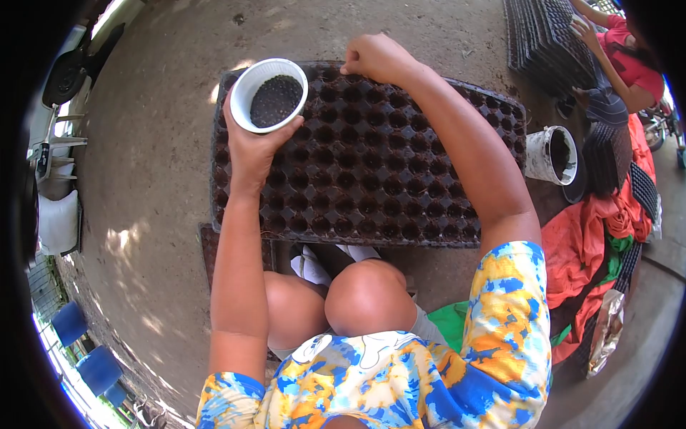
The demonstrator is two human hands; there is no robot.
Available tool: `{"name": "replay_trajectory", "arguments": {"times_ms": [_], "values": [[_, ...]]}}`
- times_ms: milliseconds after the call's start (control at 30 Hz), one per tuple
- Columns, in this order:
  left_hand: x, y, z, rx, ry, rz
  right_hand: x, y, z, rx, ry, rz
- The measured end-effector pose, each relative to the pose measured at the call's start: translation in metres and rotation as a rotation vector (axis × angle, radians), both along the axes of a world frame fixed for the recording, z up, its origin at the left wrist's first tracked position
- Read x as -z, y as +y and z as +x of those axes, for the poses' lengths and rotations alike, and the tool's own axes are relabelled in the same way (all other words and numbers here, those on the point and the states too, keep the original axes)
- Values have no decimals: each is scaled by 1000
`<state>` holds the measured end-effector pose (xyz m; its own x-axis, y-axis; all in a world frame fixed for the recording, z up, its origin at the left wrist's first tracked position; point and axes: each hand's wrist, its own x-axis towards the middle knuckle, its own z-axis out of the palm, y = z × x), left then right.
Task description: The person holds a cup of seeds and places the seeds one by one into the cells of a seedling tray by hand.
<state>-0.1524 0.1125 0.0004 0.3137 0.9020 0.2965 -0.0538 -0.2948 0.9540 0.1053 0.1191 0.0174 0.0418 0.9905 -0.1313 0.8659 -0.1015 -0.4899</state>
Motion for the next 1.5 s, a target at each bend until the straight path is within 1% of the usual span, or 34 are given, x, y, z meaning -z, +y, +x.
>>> {"name": "replay_trajectory", "arguments": {"times_ms": [167,267,467,633,733,800,867,967,1033,1067,1100,1167,1200,1267,1400,1433,1500], "values": [[0,0,-1,3,3,21,1,1,-3,23,11,20],[0,1,-1,16,-30,-3,0,5,-14,-26,77,83],[-1,3,-2,7,-6,35,-4,12,-23,-94,-17,71],[-1,2,-3,23,-38,-17,-3,14,-24,-124,-37,77],[-3,2,-3,1,13,33,-1,14,-22,-155,-45,81],[-2,2,-3,1,2,30,-2,14,-21,-154,-56,91],[-1,3,-3,10,-10,23,-18,13,-23,-130,-76,115],[1,2,-1,16,-11,17,-48,9,-43,-113,98,376],[-1,-2,4,7,9,31,-80,-3,-74,-268,85,170],[0,-4,6,15,16,16,-78,-4,-93,-299,51,108],[1,-4,8,8,68,71,-84,-10,-103,-383,-114,7],[1,-5,11,-10,170,179,-51,-9,-112,-455,-236,279],[-1,-6,12,2,178,175,-44,-6,-109,-451,-226,244],[-2,-7,11,-20,149,133,-51,-3,-112,-444,-206,175],[4,-2,3,0,20,53,-77,-4,-88,-292,123,180],[5,1,0,5,5,40,-70,-4,-75,-275,183,293],[5,5,-5,11,-25,17,-61,-5,-61,-110,203,150]]}}
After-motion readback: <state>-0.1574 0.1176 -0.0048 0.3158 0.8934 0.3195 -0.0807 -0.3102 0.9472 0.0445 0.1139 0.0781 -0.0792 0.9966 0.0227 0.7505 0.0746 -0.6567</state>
